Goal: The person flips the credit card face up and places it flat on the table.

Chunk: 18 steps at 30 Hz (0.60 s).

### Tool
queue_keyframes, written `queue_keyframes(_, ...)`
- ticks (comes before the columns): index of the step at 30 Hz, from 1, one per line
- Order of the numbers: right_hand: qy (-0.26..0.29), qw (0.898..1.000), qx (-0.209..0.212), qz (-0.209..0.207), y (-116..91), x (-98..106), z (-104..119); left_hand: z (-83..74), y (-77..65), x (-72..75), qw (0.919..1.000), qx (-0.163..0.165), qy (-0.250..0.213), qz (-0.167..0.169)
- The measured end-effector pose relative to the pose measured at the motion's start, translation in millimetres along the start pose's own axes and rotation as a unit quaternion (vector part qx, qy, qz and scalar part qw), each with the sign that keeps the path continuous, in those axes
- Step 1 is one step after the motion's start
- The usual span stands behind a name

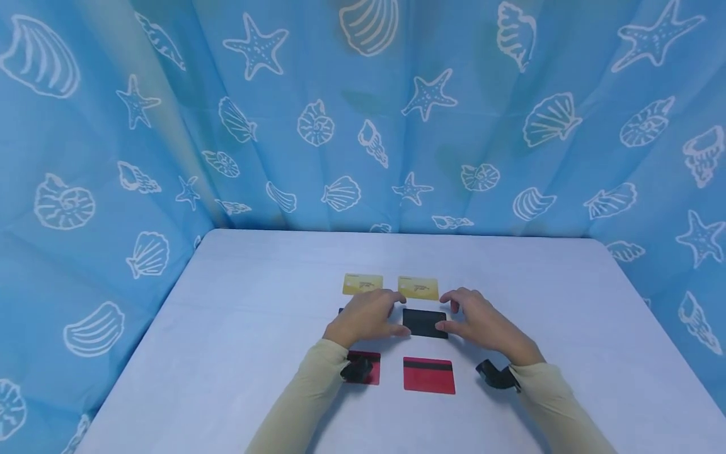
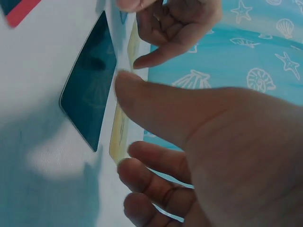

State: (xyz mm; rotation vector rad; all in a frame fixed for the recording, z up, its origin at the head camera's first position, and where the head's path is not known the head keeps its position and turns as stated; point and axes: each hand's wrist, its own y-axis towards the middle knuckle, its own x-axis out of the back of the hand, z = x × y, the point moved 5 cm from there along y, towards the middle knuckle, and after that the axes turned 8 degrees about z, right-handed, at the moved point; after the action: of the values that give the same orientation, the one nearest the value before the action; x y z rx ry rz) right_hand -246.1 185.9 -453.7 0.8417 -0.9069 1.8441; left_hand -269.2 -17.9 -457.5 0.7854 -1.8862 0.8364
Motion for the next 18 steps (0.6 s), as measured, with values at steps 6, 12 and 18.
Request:
queue_keyframes(6,-0.007,1.0,-0.018,0.02,-2.0,-0.6,-3.4,-1.8,1.0,-5.4,1.0,-0.004,0.001,0.008)
queue_keyframes(12,-0.018,0.999,-0.032,0.033,1.7,-3.0,-3.6,0.8,1.2,-8.0,0.9999,0.005,0.004,0.014)
queue_keyframes(18,-0.014,0.999,-0.029,0.04,2.9,-5.8,-3.6,1.3,0.3,-8.9,0.9998,0.006,-0.014,0.015)
